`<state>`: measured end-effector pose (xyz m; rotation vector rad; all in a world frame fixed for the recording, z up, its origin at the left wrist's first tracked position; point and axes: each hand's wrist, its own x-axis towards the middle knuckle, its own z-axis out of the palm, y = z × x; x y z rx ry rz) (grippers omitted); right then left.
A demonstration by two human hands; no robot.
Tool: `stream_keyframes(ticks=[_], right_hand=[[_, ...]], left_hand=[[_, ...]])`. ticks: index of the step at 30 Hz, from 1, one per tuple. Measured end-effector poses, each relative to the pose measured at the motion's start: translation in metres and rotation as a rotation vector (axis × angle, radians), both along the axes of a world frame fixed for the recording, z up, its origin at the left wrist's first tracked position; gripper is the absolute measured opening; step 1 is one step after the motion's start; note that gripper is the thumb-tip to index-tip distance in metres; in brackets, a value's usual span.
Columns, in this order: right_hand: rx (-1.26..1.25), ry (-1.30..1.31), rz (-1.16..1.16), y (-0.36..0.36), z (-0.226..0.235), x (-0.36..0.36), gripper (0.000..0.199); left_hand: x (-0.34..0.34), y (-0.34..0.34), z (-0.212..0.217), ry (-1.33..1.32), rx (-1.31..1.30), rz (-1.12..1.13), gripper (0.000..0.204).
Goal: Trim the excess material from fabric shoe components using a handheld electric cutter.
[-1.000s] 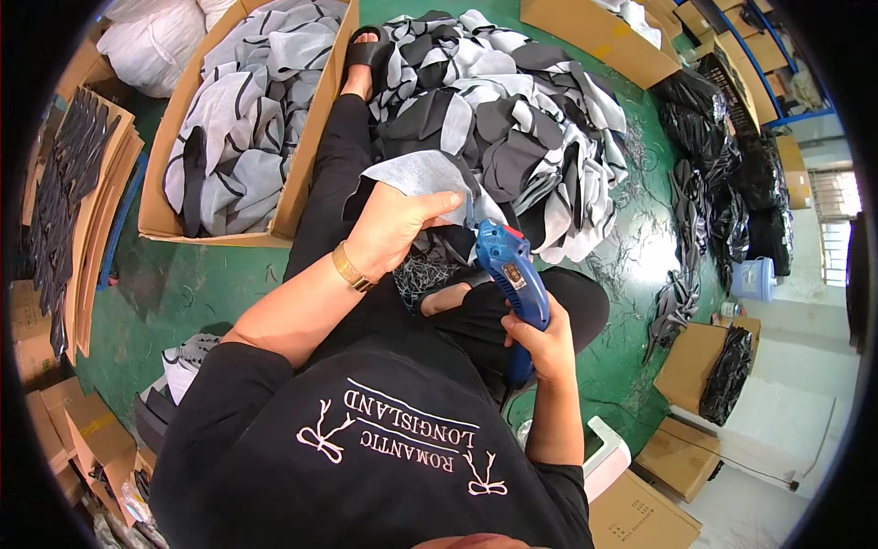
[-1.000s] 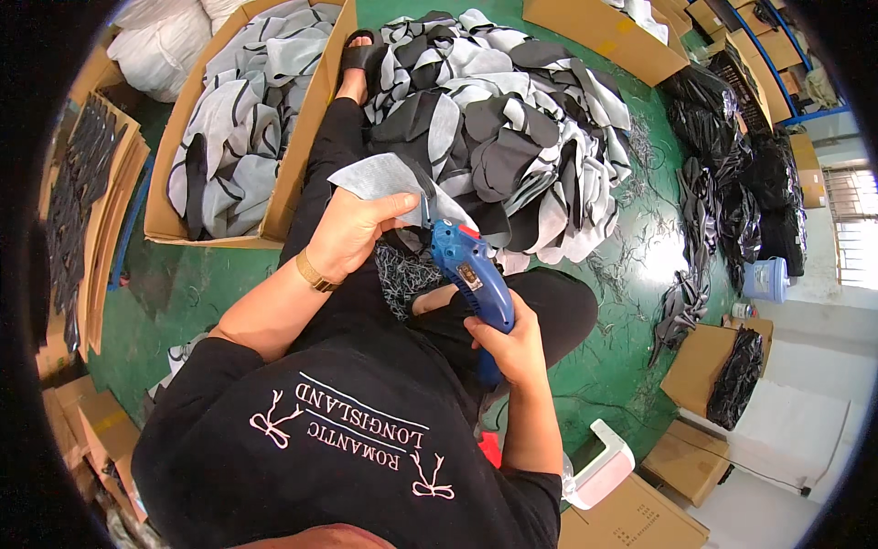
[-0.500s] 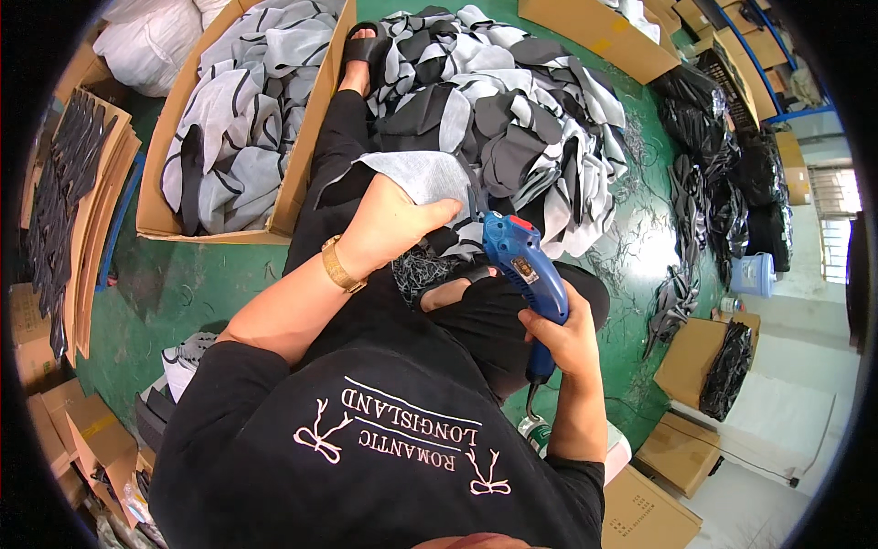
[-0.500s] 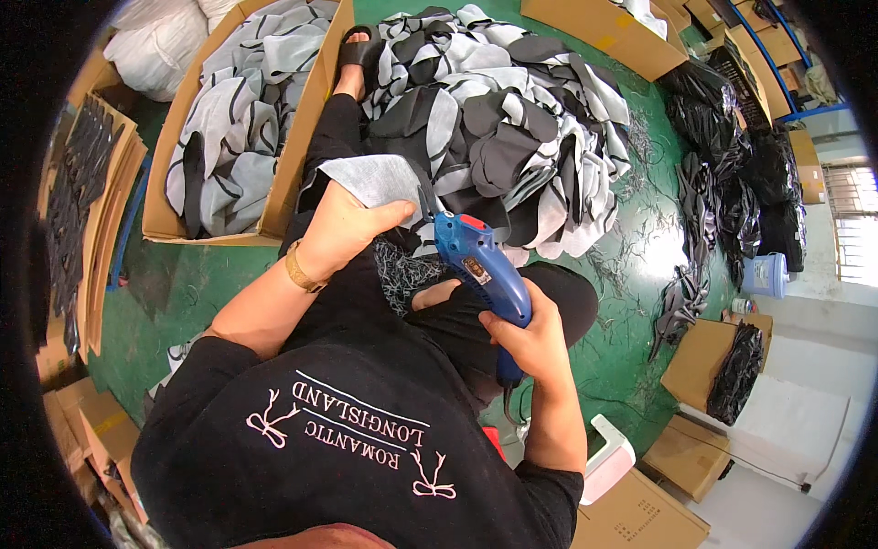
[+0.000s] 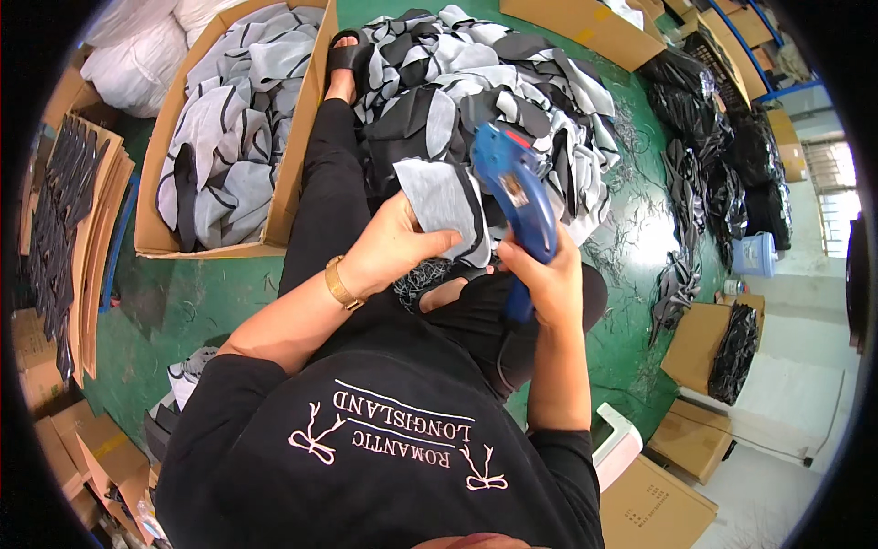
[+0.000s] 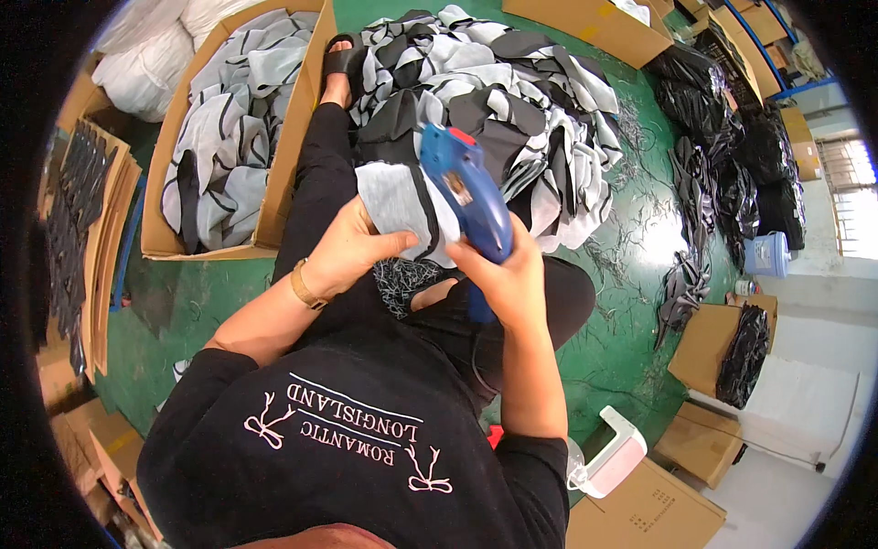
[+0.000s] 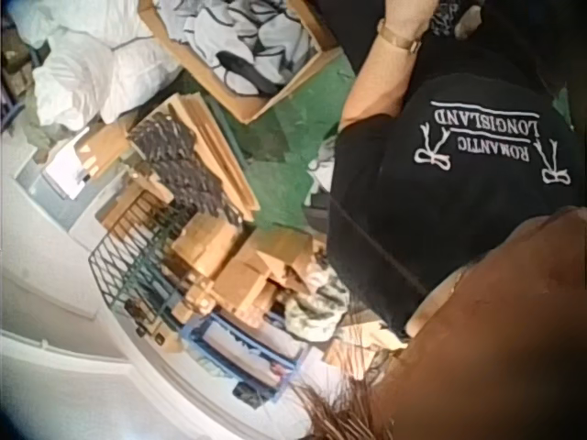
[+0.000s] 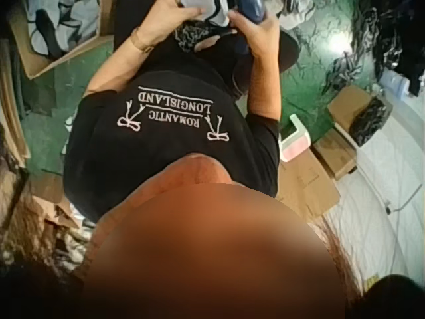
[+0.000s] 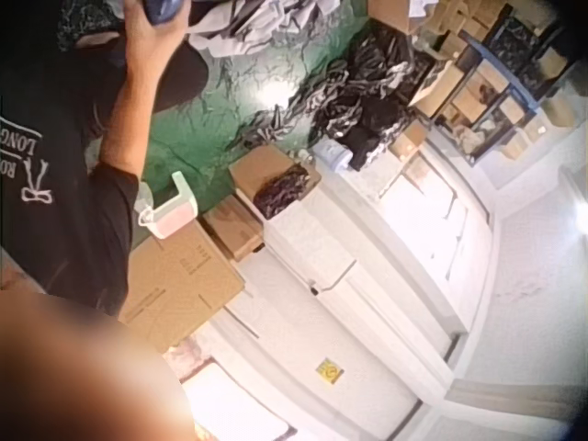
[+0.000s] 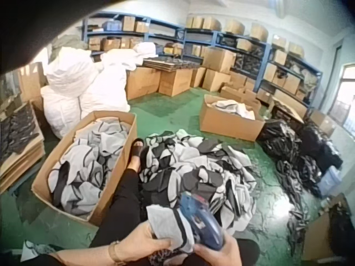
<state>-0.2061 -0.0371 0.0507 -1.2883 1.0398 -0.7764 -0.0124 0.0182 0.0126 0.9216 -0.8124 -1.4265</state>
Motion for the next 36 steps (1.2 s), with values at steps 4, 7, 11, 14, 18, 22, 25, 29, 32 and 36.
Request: stream_keyframes(ticks=[4, 7, 11, 14, 18, 22, 25, 29, 32, 36], right_hand=[[-0.144, 0.174, 0.007, -0.003, 0.003, 0.022, 0.039], [-0.176, 0.276, 0.029, -0.002, 0.002, 0.023, 0.033], [-0.153, 0.258, 0.096, 0.001, -0.004, 0.023, 0.030], [-0.066, 0.110, 0.046, 0.002, -0.017, 0.021, 0.028], [-0.015, 0.024, -0.046, -0.001, -0.026, 0.018, 0.031], [-0.056, 0.126, -0.014, -0.005, -0.029, 0.014, 0.031], [-0.082, 0.230, 0.007, -0.003, -0.024, 0.019, 0.029], [-0.006, 0.121, 0.035, 0.000, -0.028, 0.022, 0.027], [0.072, 0.027, 0.002, -0.001, -0.033, 0.009, 0.029], [0.229, -0.084, -0.030, 0.001, -0.036, -0.017, 0.033]], left_hand=[[-0.014, 0.010, -0.010, 0.087, -0.014, -0.067, 0.046], [-0.014, 0.007, -0.006, 0.269, 0.062, -0.055, 0.037], [-0.005, -0.014, -0.011, 0.560, 0.215, -0.073, 0.027], [-0.007, -0.018, -0.021, 0.596, 0.288, -0.100, 0.022], [-0.012, -0.011, -0.024, 0.612, 0.246, -0.081, 0.022], [-0.012, -0.010, -0.025, 0.599, 0.244, -0.086, 0.024], [-0.013, -0.009, -0.019, 0.630, 0.360, -0.024, 0.027], [-0.008, -0.009, -0.034, 0.461, 0.307, -0.052, 0.028], [0.001, -0.006, -0.032, 0.426, 0.265, -0.059, 0.029], [0.014, -0.007, -0.020, 0.284, 0.220, -0.004, 0.030]])
